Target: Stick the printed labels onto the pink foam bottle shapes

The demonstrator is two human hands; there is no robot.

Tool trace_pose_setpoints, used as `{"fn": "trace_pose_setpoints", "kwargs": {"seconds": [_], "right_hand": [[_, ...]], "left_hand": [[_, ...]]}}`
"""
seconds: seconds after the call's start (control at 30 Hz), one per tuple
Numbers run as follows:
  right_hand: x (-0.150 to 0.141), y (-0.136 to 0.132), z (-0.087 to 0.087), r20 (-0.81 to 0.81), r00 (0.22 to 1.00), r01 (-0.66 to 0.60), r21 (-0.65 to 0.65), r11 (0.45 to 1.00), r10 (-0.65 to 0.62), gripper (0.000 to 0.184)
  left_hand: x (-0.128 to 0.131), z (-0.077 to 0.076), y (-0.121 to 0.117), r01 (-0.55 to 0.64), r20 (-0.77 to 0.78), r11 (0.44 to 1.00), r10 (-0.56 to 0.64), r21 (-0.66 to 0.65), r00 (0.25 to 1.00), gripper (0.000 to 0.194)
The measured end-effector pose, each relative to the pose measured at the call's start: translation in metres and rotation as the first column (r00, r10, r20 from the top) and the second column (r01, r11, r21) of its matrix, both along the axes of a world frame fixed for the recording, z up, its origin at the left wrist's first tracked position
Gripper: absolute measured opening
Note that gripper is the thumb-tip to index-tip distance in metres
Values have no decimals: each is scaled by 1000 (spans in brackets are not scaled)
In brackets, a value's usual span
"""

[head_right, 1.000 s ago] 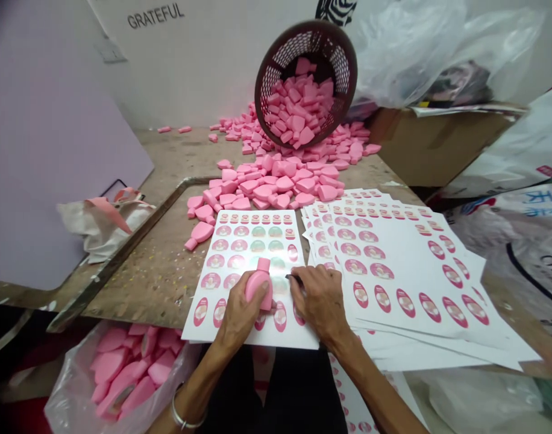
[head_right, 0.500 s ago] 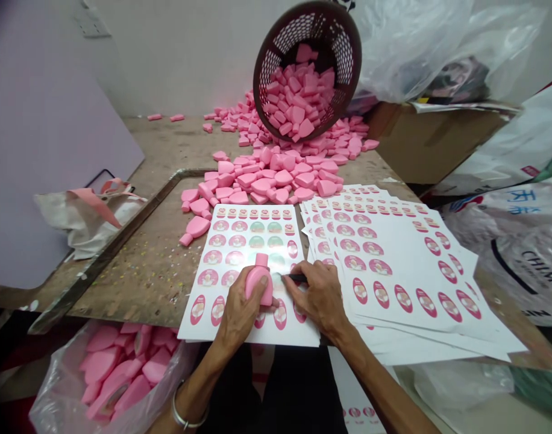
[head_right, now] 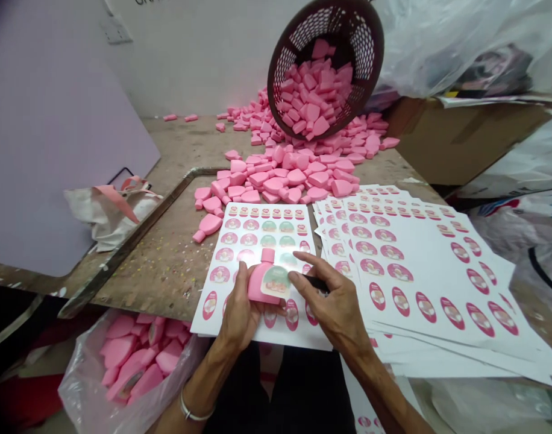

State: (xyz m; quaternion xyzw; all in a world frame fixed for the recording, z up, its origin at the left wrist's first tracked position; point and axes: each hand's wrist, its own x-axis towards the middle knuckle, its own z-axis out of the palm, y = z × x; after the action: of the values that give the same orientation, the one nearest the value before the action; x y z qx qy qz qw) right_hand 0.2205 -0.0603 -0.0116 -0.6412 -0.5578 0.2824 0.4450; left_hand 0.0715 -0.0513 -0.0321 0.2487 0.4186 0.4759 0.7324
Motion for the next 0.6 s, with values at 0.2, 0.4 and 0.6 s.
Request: {"fn": "trace_pose_setpoints", "kwargs": {"seconds": [0.2, 0.4, 0.6], "right_hand": [[-14, 1, 1, -10, 999, -45, 71, 996, 46, 23], [-17, 0, 5, 6, 999, -50, 92, 994, 50, 20], [-20, 0, 3, 28, 999, -44, 102, 994, 42, 22]], "left_hand": [[0, 8, -1, 10, 51, 1000, -12, 23, 999, 67], [-1, 4, -2, 38, 52, 998, -40, 50, 998, 67], [-1, 7, -2, 37, 41, 997, -40, 73, 998, 67]]}}
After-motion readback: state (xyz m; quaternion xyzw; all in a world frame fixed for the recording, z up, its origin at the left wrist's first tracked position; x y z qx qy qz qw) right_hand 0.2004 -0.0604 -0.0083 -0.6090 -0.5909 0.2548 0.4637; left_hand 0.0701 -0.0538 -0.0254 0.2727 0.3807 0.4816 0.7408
